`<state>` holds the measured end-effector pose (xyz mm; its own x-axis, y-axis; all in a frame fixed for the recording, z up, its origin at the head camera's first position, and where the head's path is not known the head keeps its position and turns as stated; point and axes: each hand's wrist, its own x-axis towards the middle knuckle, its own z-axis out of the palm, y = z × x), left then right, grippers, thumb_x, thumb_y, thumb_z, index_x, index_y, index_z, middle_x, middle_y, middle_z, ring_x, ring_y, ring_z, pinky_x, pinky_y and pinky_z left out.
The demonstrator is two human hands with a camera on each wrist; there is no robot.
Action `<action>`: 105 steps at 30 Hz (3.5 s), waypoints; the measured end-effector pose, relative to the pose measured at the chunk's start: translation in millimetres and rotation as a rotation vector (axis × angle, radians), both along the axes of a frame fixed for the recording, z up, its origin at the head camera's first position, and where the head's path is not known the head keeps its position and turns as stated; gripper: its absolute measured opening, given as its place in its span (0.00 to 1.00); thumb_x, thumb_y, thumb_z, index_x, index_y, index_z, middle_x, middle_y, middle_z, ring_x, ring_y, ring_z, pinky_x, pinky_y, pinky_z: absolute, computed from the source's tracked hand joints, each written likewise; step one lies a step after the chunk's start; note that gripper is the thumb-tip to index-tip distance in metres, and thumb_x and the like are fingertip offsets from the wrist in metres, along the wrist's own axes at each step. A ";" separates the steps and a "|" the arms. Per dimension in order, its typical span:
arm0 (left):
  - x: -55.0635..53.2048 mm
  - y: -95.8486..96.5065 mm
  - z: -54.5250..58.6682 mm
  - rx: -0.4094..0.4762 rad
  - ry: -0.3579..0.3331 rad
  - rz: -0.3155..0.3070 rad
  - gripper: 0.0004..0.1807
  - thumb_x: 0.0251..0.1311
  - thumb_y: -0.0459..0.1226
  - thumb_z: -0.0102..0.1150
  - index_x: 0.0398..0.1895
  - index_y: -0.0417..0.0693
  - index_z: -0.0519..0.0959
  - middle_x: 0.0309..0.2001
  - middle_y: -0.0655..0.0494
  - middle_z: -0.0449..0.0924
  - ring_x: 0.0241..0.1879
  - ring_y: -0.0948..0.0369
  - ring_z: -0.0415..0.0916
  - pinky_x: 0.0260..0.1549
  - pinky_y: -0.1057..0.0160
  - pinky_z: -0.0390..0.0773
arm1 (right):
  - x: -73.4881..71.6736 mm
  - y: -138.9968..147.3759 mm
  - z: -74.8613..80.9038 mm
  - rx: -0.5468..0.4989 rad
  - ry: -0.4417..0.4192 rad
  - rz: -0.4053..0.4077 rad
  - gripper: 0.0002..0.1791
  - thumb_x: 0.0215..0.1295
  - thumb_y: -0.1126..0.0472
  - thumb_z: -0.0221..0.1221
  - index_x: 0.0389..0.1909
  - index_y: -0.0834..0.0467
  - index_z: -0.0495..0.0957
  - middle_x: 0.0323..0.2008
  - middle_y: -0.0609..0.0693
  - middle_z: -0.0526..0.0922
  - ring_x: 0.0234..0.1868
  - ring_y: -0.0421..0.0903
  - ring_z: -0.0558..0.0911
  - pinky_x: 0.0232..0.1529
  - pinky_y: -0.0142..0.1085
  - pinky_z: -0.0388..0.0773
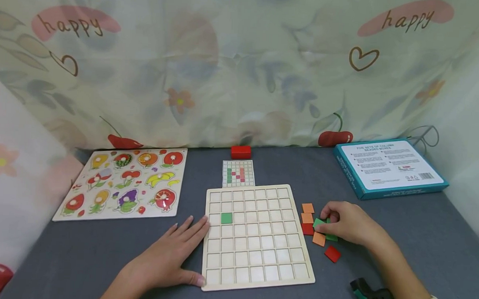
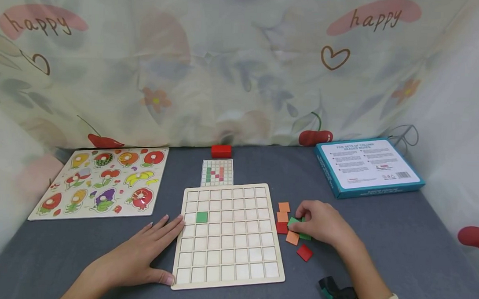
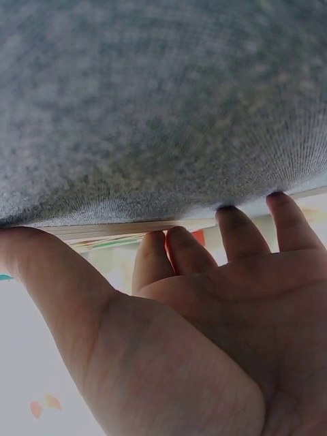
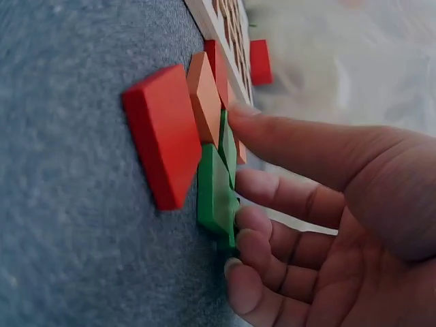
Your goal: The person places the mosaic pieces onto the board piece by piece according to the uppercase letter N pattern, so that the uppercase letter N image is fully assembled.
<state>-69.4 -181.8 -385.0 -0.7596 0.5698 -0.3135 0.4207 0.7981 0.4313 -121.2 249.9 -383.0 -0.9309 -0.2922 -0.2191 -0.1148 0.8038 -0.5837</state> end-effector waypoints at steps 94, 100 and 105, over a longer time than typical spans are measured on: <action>0.8 0.3 -4.2 -0.009 0.023 -0.003 0.66 0.43 0.76 0.58 0.82 0.53 0.49 0.80 0.57 0.44 0.77 0.44 0.39 0.67 0.31 0.48 | -19.2 -118.4 -8.6 -0.515 -0.206 0.094 0.02 0.62 0.71 0.65 0.34 0.66 0.85 0.25 0.54 0.84 0.26 0.46 0.82 0.31 0.38 0.82; 0.7 0.2 -4.7 -0.010 0.017 0.003 0.66 0.43 0.75 0.59 0.81 0.53 0.50 0.80 0.57 0.45 0.77 0.44 0.39 0.67 0.31 0.47 | -18.5 -138.0 -10.5 -0.496 -0.212 0.122 0.02 0.61 0.72 0.65 0.34 0.67 0.85 0.25 0.52 0.84 0.26 0.45 0.83 0.32 0.37 0.82; 0.2 0.2 -5.9 -0.028 0.018 0.007 0.66 0.43 0.76 0.59 0.81 0.53 0.50 0.80 0.56 0.45 0.78 0.44 0.38 0.67 0.32 0.47 | -18.0 -151.6 -10.4 -0.484 -0.215 0.138 0.02 0.61 0.73 0.66 0.32 0.65 0.85 0.24 0.51 0.84 0.26 0.44 0.83 0.31 0.36 0.82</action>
